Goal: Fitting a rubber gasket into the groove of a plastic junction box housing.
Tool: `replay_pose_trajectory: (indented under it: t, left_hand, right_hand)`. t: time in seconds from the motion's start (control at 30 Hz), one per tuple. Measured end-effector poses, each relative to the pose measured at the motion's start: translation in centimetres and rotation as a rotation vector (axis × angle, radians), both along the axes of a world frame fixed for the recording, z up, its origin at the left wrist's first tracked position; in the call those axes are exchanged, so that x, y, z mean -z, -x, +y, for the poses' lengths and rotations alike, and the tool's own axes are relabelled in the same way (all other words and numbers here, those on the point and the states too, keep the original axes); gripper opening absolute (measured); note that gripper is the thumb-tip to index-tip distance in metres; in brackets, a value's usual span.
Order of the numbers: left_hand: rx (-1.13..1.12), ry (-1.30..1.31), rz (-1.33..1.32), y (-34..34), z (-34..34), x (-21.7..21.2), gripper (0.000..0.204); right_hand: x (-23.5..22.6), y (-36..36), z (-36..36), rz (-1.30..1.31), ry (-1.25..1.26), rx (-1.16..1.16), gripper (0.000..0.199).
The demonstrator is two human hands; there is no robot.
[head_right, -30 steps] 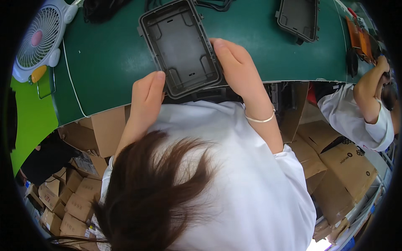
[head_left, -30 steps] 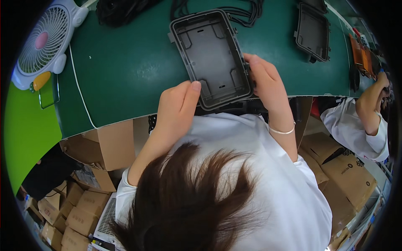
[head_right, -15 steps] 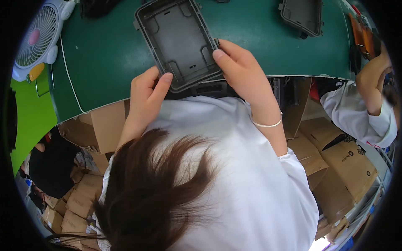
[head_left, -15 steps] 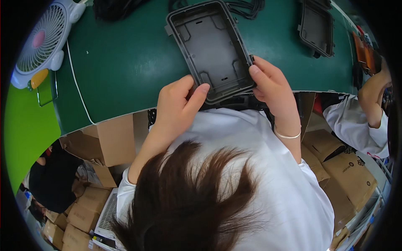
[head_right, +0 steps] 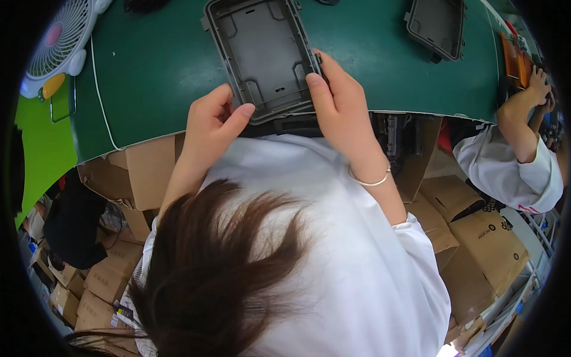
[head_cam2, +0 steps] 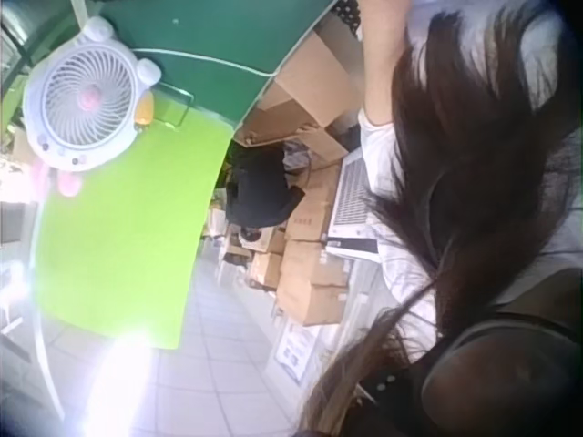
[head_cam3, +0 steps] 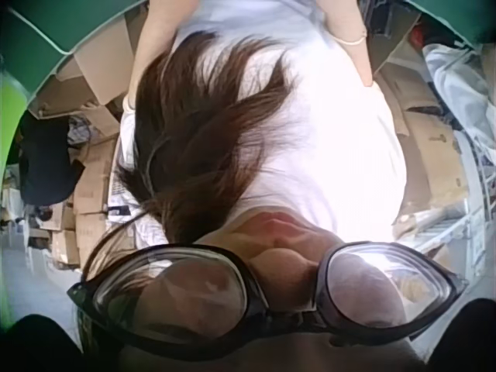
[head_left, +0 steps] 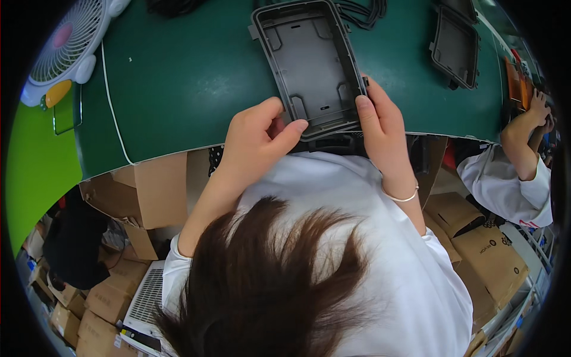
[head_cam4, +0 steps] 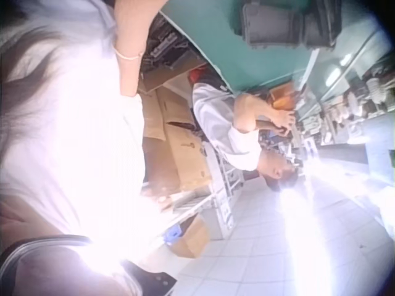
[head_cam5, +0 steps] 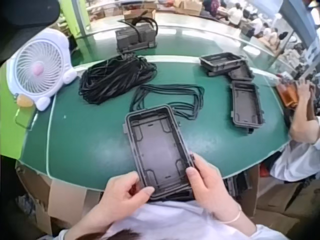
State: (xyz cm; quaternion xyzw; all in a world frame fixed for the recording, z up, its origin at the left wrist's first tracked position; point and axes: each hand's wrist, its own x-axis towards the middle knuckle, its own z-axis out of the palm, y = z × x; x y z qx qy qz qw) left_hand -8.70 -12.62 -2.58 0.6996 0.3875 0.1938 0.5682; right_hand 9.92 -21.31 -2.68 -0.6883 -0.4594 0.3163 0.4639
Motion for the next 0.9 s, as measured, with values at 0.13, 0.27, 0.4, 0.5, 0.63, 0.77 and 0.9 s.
replay_pose_trajectory:
  t: [0.13,0.27,0.4,0.5,0.63,0.77,0.9]
  left_hand:
    - [0.003,0.06,-0.005,0.3,0.3,0.3,0.033]
    - [-0.037,0.103,-0.01,-0.2,-0.4,0.0,0.038]
    - [-0.008,0.003,0.113,0.0,-0.3,0.2,0.036]
    - [-0.113,0.012,0.002,0.0,-0.2,-0.3,0.031]
    - [-0.09,-0.705,-0.024,0.3,1.9,0.1,0.056]
    - [0.152,-0.761,0.217,-1.1,2.0,-0.7,0.066]
    - [0.143,-0.799,0.211,-1.2,1.4,-1.1,0.064]
  right_hand:
    - [0.0,0.3,-0.1,-0.055,-0.003,0.007,0.025]
    - [-0.4,1.6,0.1,-0.032,-0.04,0.018,0.038]
    - [-1.3,0.8,0.3,0.036,0.175,-0.049,0.05]
    - [-1.9,-0.3,0.4,-0.126,0.237,0.012,0.052]
    - [-2.4,-0.9,1.9,-0.49,-0.119,-0.109,0.059]
    - [-1.8,0.4,2.5,-0.621,-0.008,-0.209,0.067]
    - [-2.2,0.5,2.3,-0.63,0.023,-0.201,0.066]
